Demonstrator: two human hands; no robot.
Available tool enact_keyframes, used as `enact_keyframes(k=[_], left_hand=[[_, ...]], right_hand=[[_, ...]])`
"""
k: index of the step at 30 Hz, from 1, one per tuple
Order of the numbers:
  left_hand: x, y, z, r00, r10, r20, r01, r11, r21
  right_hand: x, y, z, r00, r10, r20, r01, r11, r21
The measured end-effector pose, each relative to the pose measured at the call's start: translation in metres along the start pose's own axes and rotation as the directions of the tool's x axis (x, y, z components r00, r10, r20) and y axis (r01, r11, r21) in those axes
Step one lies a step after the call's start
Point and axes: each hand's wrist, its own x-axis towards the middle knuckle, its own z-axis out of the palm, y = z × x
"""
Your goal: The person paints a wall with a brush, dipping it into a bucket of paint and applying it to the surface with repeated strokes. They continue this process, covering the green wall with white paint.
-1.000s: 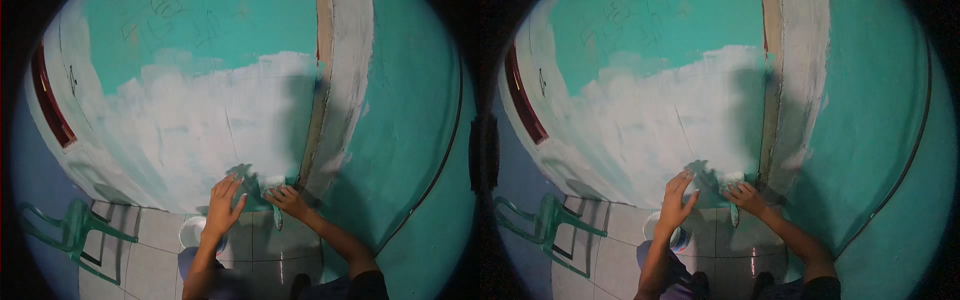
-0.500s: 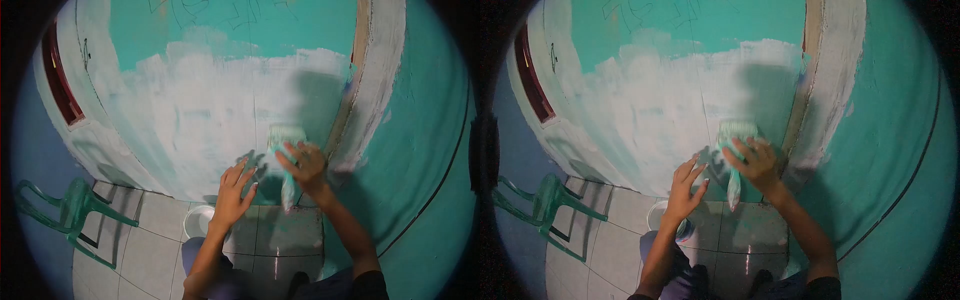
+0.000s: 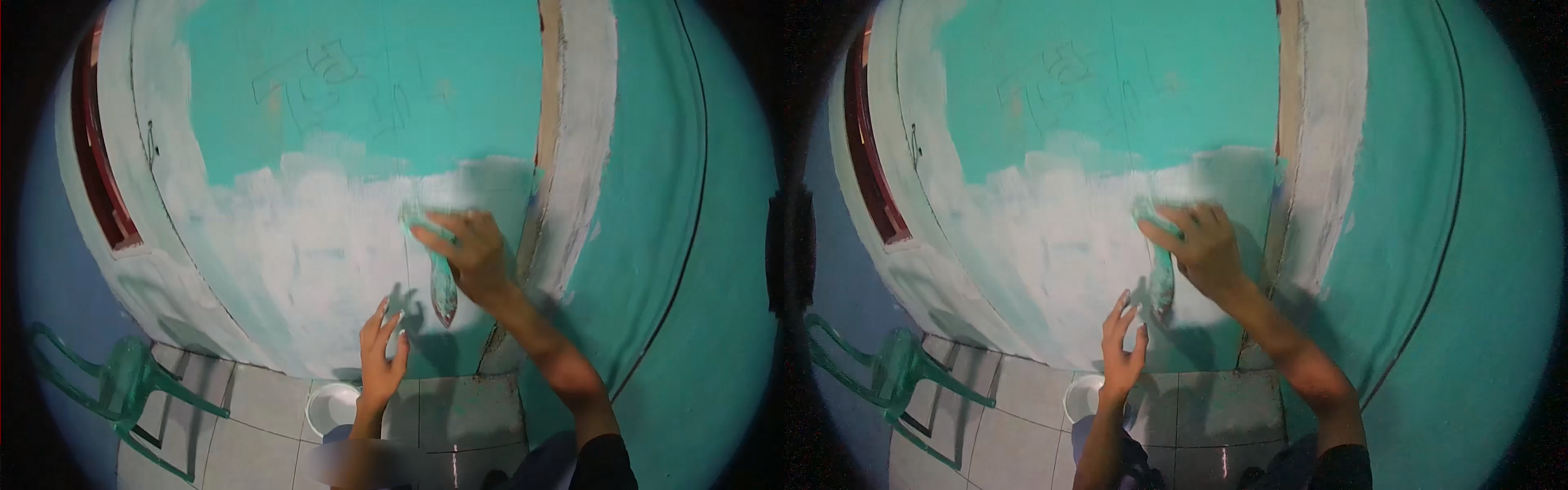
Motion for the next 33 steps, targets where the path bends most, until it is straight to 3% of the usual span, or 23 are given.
enact_keyframes(k=[1, 3, 6, 8, 10, 11, 12, 14, 15, 17, 18, 21, 22, 24, 25, 27, 31, 32, 33], left_hand=[[0.0, 0.0, 0.002, 1.0, -0.016, 0.015, 0.017, 1.0, -0.013], [0.001, -0.003, 0.007, 0.999, -0.036, 0.032, 0.037, 0.999, -0.013], [0.0, -0.007, 0.006, 0.998, -0.001, 0.062, 0.0, 1.0, 0.013], [-0.002, -0.005, 0.003, 0.996, -0.012, 0.086, 0.011, 1.0, 0.012], [-0.001, -0.004, 0.005, 0.994, -0.018, 0.106, 0.017, 1.0, 0.004], [-0.003, -0.003, 0.006, 0.994, -0.022, 0.112, 0.021, 1.0, 0.007], [-0.004, -0.001, 0.006, 0.993, -0.025, 0.119, 0.024, 1.0, 0.013], [-0.004, 0.003, 0.008, 0.991, -0.004, 0.136, 0.001, 1.0, 0.017], [-0.001, 0.004, 0.011, 0.99, 0.014, 0.138, -0.018, 1.0, 0.023], [0.002, 0.003, 0.022, 0.995, 0.021, 0.098, -0.018, 0.999, -0.032], [0.0, 0.001, 0.026, 0.998, 0.019, 0.063, -0.015, 0.997, -0.072], [-0.002, -0.005, 0.038, 0.995, 0.065, 0.079, -0.06, 0.996, -0.06], [0.0, -0.007, 0.04, 0.991, 0.099, 0.09, -0.096, 0.995, -0.038], [0.004, -0.009, 0.046, 0.988, 0.106, 0.108, -0.103, 0.994, -0.034], [0.001, -0.008, 0.046, 0.987, 0.099, 0.126, -0.097, 0.995, -0.028], [-0.003, -0.007, 0.049, 0.988, 0.074, 0.135, -0.067, 0.996, -0.053], [-0.003, -0.009, 0.048, 0.978, 0.093, 0.185, -0.088, 0.996, -0.033], [-0.002, -0.01, 0.047, 0.979, 0.085, 0.186, -0.081, 0.996, -0.031], [-0.001, -0.009, 0.047, 0.977, 0.087, 0.197, -0.085, 0.996, -0.017]], right_hand=[[0.026, 0.01, -0.004, 1.0, -0.006, -0.008, 0.006, 1.0, -0.011], [0.061, 0.024, -0.01, 0.972, -0.142, -0.188, 0.073, 0.94, -0.334], [0.018, 0.038, 0.016, 0.988, -0.125, -0.086, 0.084, 0.923, -0.375], [-0.056, 0.012, 0.026, 0.993, -0.088, 0.074, 0.108, 0.936, -0.336], [-0.137, -0.022, 0.032, 0.98, -0.028, 0.198, 0.053, 0.991, -0.123], [-0.161, -0.032, 0.017, 0.928, -0.072, 0.365, 0.082, 0.997, -0.013], [-0.169, -0.029, 0.012, 0.927, -0.062, 0.369, 0.074, 0.997, -0.018], [-0.165, -0.025, -0.001, 0.862, -0.045, 0.506, -0.094, 0.965, 0.245], [-0.16, -0.014, -0.009, 0.838, -0.01, 0.546, -0.12, 0.972, 0.203], [-0.106, 0.021, -0.027, 0.951, 0.01, 0.309, -0.022, 0.999, 0.036], [-0.07, 0.034, -0.046, 0.979, 0.069, 0.191, -0.065, 0.998, -0.027], [0.012, 0.075, -0.085, 0.989, 0.095, -0.113, -0.121, 0.961, -0.249], [0.012, 0.083, -0.085, 0.988, 0.096, -0.118, -0.124, 0.959, -0.256], [0.0, 0.099, -0.075, 0.998, -0.012, -0.064, 0.001, 0.987, -0.163], [-0.028, 0.096, -0.058, 0.999, -0.053, -0.007, 0.05, 0.973, -0.226], [-0.099, 0.063, -0.031, 0.998, 0.001, 0.064, 0.015, 0.97, -0.242], [-0.221, 0.008, -0.009, 0.944, -0.022, 0.329, 0.023, 1.0, -0.001], [-0.236, 0.002, -0.009, 0.942, -0.022, 0.334, 0.021, 1.0, 0.005], [-0.25, -0.003, -0.011, 0.838, -0.047, 0.543, 0.008, 0.997, 0.073]])
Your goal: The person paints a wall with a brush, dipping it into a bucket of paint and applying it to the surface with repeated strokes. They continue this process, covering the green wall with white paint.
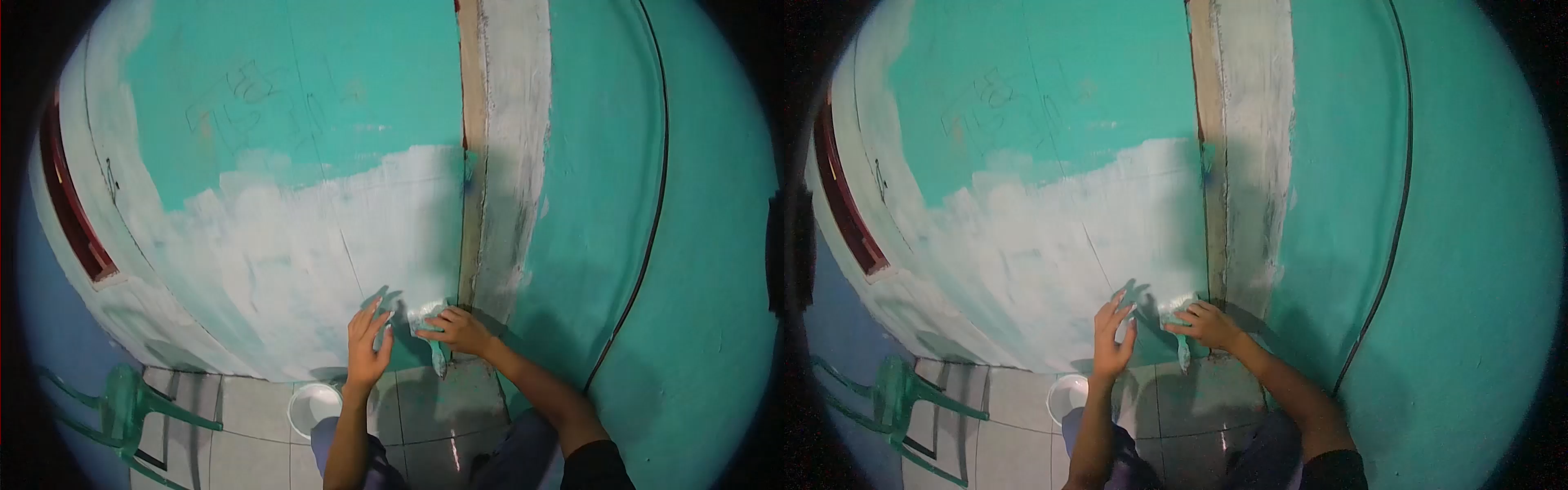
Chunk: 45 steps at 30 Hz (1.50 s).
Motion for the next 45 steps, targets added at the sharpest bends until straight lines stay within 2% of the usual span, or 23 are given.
enact_keyframes(k=[1, 3, 5, 7, 9, 10, 12, 16, 17, 19, 21, 23, 24, 26, 27, 29, 30, 32, 35, 36, 39, 41, 45], left_hand=[[-0.003, 0.001, -0.001, 1.0, -0.006, 0.015, 0.006, 1.0, 0.014], [-0.006, -0.001, -0.002, 0.999, -0.043, 0.008, 0.043, 0.999, 0.024], [-0.006, -0.004, -0.006, 0.998, -0.066, -0.004, 0.066, 0.997, 0.04], [-0.006, -0.007, -0.005, 0.997, -0.058, -0.04, 0.058, 0.998, -0.012], [-0.009, -0.012, -0.006, 0.997, -0.068, -0.019, 0.069, 0.998, 0.013], [-0.011, -0.015, -0.006, 0.997, -0.071, 0.0, 0.071, 0.997, 0.041], [-0.015, -0.011, -0.011, 0.99, -0.13, 0.048, 0.125, 0.988, 0.089], [-0.034, -0.007, -0.017, 0.932, -0.292, 0.216, 0.228, 0.933, 0.28], [-0.042, -0.008, -0.021, 0.927, -0.304, 0.221, 0.234, 0.927, 0.293], [-0.059, -0.007, -0.025, 0.816, -0.351, 0.461, 0.194, 0.915, 0.353], [-0.087, -0.012, -0.024, 0.772, -0.385, 0.505, 0.199, 0.902, 0.382], [-0.1, -0.017, -0.028, 0.662, -0.373, 0.649, 0.217, 0.925, 0.311], [-0.103, -0.02, -0.03, 0.665, -0.375, 0.646, 0.21, 0.924, 0.32], [-0.106, -0.027, -0.032, 0.482, -0.506, 0.715, 0.261, 0.862, 0.435], [-0.105, -0.029, -0.031, 0.484, -0.514, 0.708, 0.27, 0.858, 0.438], [-0.105, -0.032, -0.03, 0.497, -0.556, 0.666, 0.236, 0.825, 0.513], [-0.104, -0.032, -0.029, 0.486, -0.562, 0.67, 0.241, 0.823, 0.515], [-0.099, -0.034, -0.025, 0.539, -0.49, 0.685, 0.264, 0.871, 0.415], [-0.085, -0.025, -0.021, 0.57, -0.48, 0.667, 0.27, 0.876, 0.4], [-0.082, -0.02, -0.021, 0.573, -0.474, 0.668, 0.264, 0.879, 0.397], [-0.075, -0.015, -0.024, 0.623, -0.467, 0.627, 0.288, 0.883, 0.372], [-0.077, -0.015, -0.024, 0.615, -0.47, 0.633, 0.299, 0.882, 0.365], [-0.077, -0.009, -0.031, 0.592, -0.5, 0.632, 0.303, 0.865, 0.4]], right_hand=[[-0.007, -0.008, 0.002, 0.971, -0.026, 0.237, 0.009, 0.997, 0.074], [-0.007, -0.008, 0.009, 0.963, -0.061, 0.264, 0.024, 0.99, 0.142], [0.017, 0.003, -0.003, 0.996, -0.047, 0.076, 0.035, 0.988, 0.15], [0.074, 0.012, -0.059, 0.989, 0.112, -0.093, -0.104, 0.99, 0.092], [0.12, 0.026, -0.099, 0.938, -0.016, -0.346, -0.016, 0.996, -0.09], [0.138, 0.029, -0.108, 0.942, -0.016, -0.336, -0.012, 0.997, -0.081], [0.158, 0.028, -0.108, 0.777, -0.134, -0.615, -0.06, 0.957, -0.285], [0.101, 0.001, -0.011, 0.834, 0.073, -0.546, -0.227, 0.949, -0.22], [0.067, -0.012, 0.029, 0.865, 0.073, -0.496, -0.205, 0.954, -0.217], [0.005, -0.043, 0.085, 0.932, 0.067, -0.355, -0.13, 0.979, -0.157], [-0.045, -0.066, 0.106, 0.967, 0.074, -0.242, -0.075, 0.997, 0.004], [-0.079, -0.072, 0.12, 0.97, 0.079, 0.231, -0.135, 0.962, 0.238], [-0.081, -0.066, 0.124, 0.973, 0.078, 0.219, -0.131, 0.962, 0.24], [-0.055, -0.045, 0.1, 0.983, 0.153, 0.098, -0.162, 0.982, 0.095], [-0.035, -0.036, 0.08, 0.985, 0.142, 0.098, -0.152, 0.983, 0.1], [0.016, -0.03, 0.035, 0.956, 0.149, -0.253, -0.119, 0.984, 0.129], [0.03, -0.031, 0.02, 0.957, 0.156, -0.246, -0.124, 0.982, 0.139], [0.047, -0.033, 0.001, 0.812, 0.106, -0.574, -0.207, 0.972, -0.113], [0.017, -0.03, 0.041, 0.863, 0.229, -0.45, -0.286, 0.956, -0.062], [-0.007, -0.036, 0.065, 0.93, 0.169, -0.326, -0.23, 0.96, -0.161], [-0.051, -0.067, 0.106, 0.964, 0.158, -0.213, -0.174, 0.983, -0.057], [-0.054, -0.081, 0.109, 0.982, 0.19, 0.009, -0.19, 0.975, 0.113], [0.007, -0.072, 0.069, 0.965, 0.25, -0.081, -0.233, 0.956, 0.178]])
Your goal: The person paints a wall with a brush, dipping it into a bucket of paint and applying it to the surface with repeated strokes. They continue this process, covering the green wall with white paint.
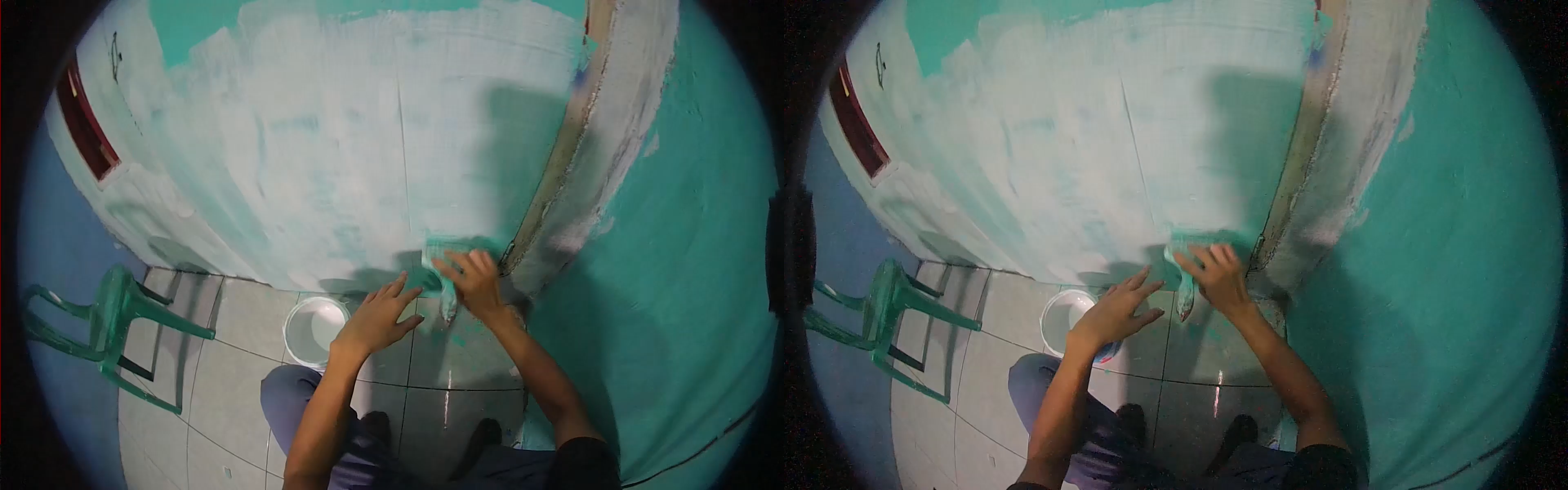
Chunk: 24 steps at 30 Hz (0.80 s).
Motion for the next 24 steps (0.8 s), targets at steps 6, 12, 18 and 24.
enact_keyframes(k=[6, 12, 18, 24], left_hand=[[-0.006, -0.028, 0.0, 0.998, 0.036, -0.048, -0.036, 0.999, -0.014], [-0.018, -0.023, -0.005, 0.996, 0.023, -0.087, -0.02, 0.999, 0.027], [-0.024, -0.014, -0.02, 0.994, 0.054, -0.098, -0.056, 0.998, -0.019], [-0.009, -0.023, -0.028, 0.93, 0.005, -0.368, -0.01, 1.0, -0.011]], right_hand=[[0.056, 0.0, -0.049, 0.912, -0.027, -0.41, -0.024, 0.993, -0.118], [-0.076, 0.005, 0.059, 0.998, -0.036, 0.049, 0.04, 0.996, -0.084], [0.016, -0.003, 0.002, 0.999, 0.038, -0.014, -0.038, 0.999, 0.003], [0.064, -0.008, -0.022, 0.935, -0.06, -0.349, -0.038, 0.963, -0.268]])
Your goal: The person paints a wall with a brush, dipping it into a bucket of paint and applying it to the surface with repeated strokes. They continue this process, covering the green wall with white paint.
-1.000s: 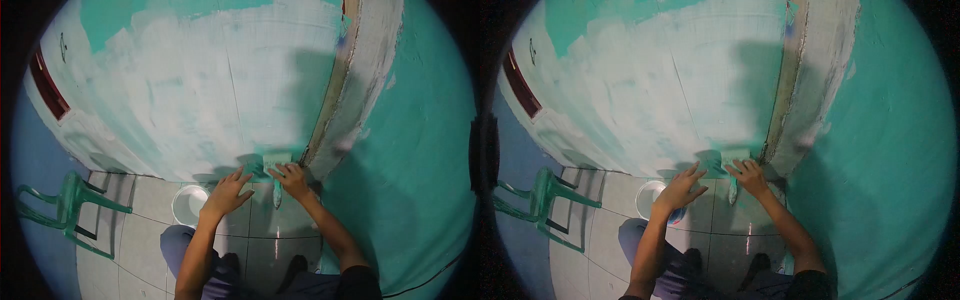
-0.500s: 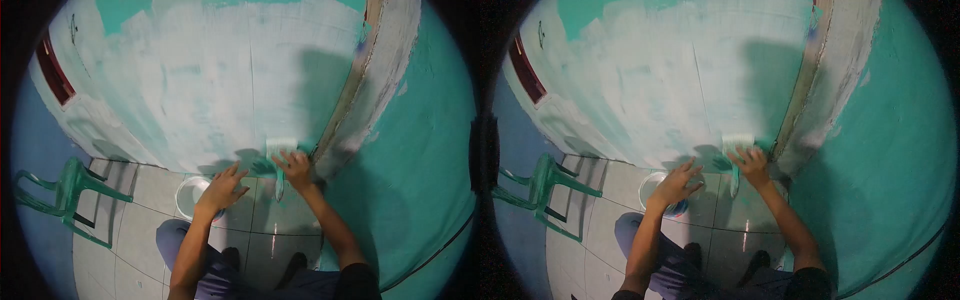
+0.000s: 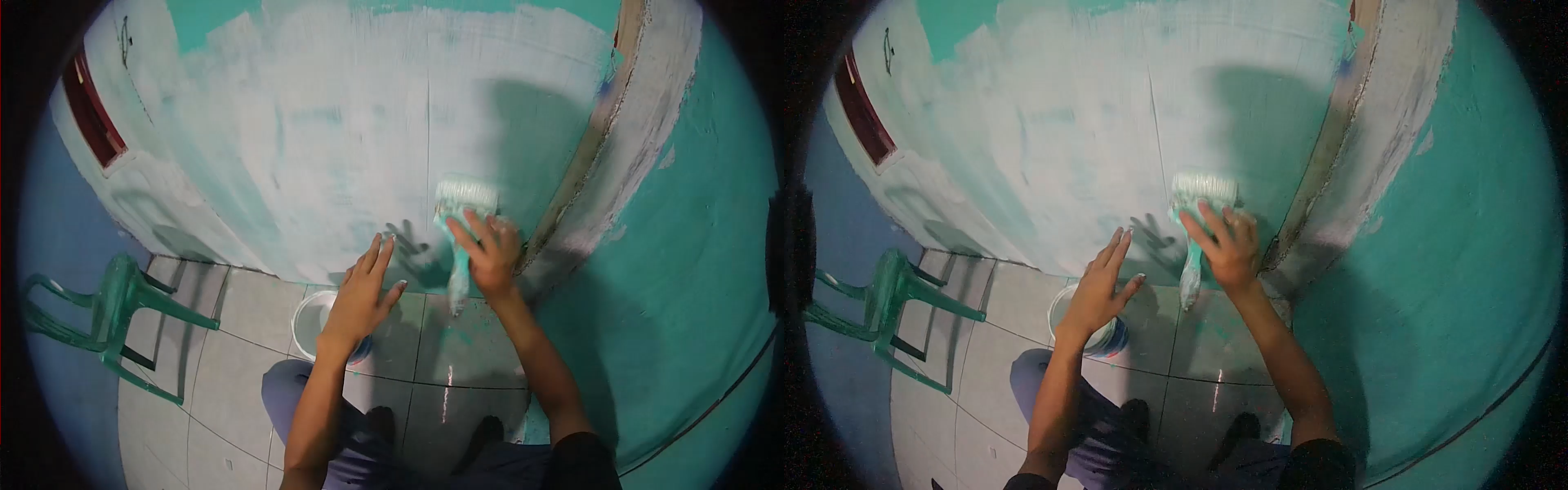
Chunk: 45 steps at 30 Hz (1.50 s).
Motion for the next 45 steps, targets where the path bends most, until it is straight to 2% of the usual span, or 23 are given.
enact_keyframes(k=[3, 6, 9, 12, 13, 14, 15, 16, 18, 19, 20, 22, 23, 25, 28, 32, 35, 37, 38, 40, 41, 43, 45], left_hand=[[0.003, -0.003, -0.001, 0.999, -0.02, -0.037, 0.018, 0.998, -0.059], [-0.005, -0.003, -0.002, 1.0, -0.007, -0.015, 0.006, 0.999, -0.034], [-0.01, -0.001, -0.005, 1.0, 0.015, 0.005, -0.015, 1.0, -0.005], [-0.007, -0.005, -0.008, 1.0, 0.021, -0.008, -0.021, 1.0, -0.006], [-0.007, -0.006, -0.008, 1.0, 0.02, -0.012, -0.02, 1.0, 0.002], [-0.007, -0.005, -0.005, 1.0, 0.022, -0.01, -0.022, 1.0, 0.01], [-0.005, -0.004, -0.002, 1.0, 0.024, -0.007, -0.024, 1.0, 0.004], [-0.003, -0.004, 0.0, 0.999, 0.032, -0.01, -0.031, 0.999, 0.012], [-0.003, -0.003, 0.0, 0.999, 0.036, -0.008, -0.036, 0.999, 0.03], [-0.002, -0.002, 0.0, 1.0, 0.024, -0.01, -0.024, 0.999, 0.029], [-0.003, -0.002, -0.001, 1.0, 0.015, -0.014, -0.014, 1.0, 0.027], [-0.008, -0.004, -0.002, 1.0, 0.01, -0.014, -0.01, 1.0, 0.016], [-0.006, -0.007, -0.004, 1.0, 0.003, -0.013, -0.003, 1.0, 0.008], [-0.008, -0.007, -0.008, 0.999, 0.011, -0.032, -0.01, 1.0, 0.007], [-0.012, -0.008, -0.01, 0.998, 0.032, -0.055, -0.031, 0.999, 0.024], [-0.008, -0.007, -0.011, 0.998, 0.03, -0.049, -0.028, 0.998, 0.049], [-0.002, -0.006, -0.002, 0.996, 0.066, -0.053, -0.067, 0.998, -0.016], [0.004, -0.004, -0.002, 0.997, 0.058, -0.049, -0.058, 0.998, 0.002], [0.001, -0.003, 0.0, 0.999, 0.039, -0.025, -0.039, 0.999, 0.013], [0.002, -0.004, 0.001, 0.999, 0.036, -0.013, -0.036, 0.999, 0.006], [0.003, -0.004, 0.001, 1.0, 0.03, -0.002, -0.03, 1.0, -0.001], [0.002, -0.001, -0.004, 0.999, 0.049, -0.005, -0.049, 0.999, -0.001], [0.002, 0.006, -0.005, 0.998, 0.067, -0.016, -0.067, 0.997, -0.024]], right_hand=[[-0.088, -0.011, 0.035, 0.99, -0.095, 0.099, 0.097, 0.995, -0.009], [-0.145, -0.025, 0.038, 0.947, -0.064, 0.314, 0.019, 0.99, 0.143], [-0.168, -0.024, 0.035, 0.748, -0.003, 0.664, -0.182, 0.96, 0.21], [-0.116, -0.022, 0.032, 0.92, 0.075, 0.384, -0.132, 0.983, 0.125], [-0.09, -0.02, 0.027, 0.918, 0.073, 0.391, -0.129, 0.984, 0.121], [-0.06, -0.02, 0.023, 0.977, 0.051, 0.209, -0.074, 0.991, 0.108], [-0.037, -0.018, 0.02, 1.0, 0.019, 0.016, -0.02, 0.996, 0.085], [-0.024, -0.015, 0.019, 1.0, 0.02, 0.018, -0.021, 0.996, 0.085], [-0.009, -0.016, 0.018, 0.975, -0.027, -0.221, 0.025, 1.0, -0.013], [-0.023, -0.016, 0.026, 0.98, -0.136, -0.147, 0.13, 0.99, -0.049], [-0.05, -0.018, 0.036, 0.979, -0.139, -0.152, 0.133, 0.99, -0.053], [-0.11, -0.024, 0.056, 0.985, -0.096, 0.144, 0.101, 0.994, -0.027], [-0.121, -0.026, 0.063, 0.986, -0.1, 0.13, 0.105, 0.994, -0.032], [-0.145, -0.032, 0.055, 0.937, -0.098, 0.336, 0.032, 0.98, 0.195], [-0.151, -0.027, 0.046, 0.876, -0.085, 0.475, -0.053, 0.962, 0.269], [-0.06, -0.027, 0.02, 0.948, -0.065, 0.313, 0.029, 0.992, 0.12], [-0.012, -0.02, -0.001, 0.988, 0.118, 0.103, -0.133, 0.98, 0.151], [-0.021, -0.017, 0.015, 0.986, -0.049, -0.158, 0.05, 0.999, -0.002], [-0.043, -0.02, 0.022, 0.987, -0.046, -0.153, 0.046, 0.999, -0.003], [-0.103, -0.025, 0.037, 0.976, -0.001, 0.216, 0.002, 1.0, -0.004], [-0.13, -0.027, 0.034, 0.977, -0.004, 0.212, 0.006, 1.0, -0.007], [-0.155, -0.03, 0.028, 0.865, -0.032, 0.5, -0.047, 0.988, 0.145], [-0.149, -0.019, 0.027, 0.853, -0.021, 0.521, -0.079, 0.982, 0.169]])
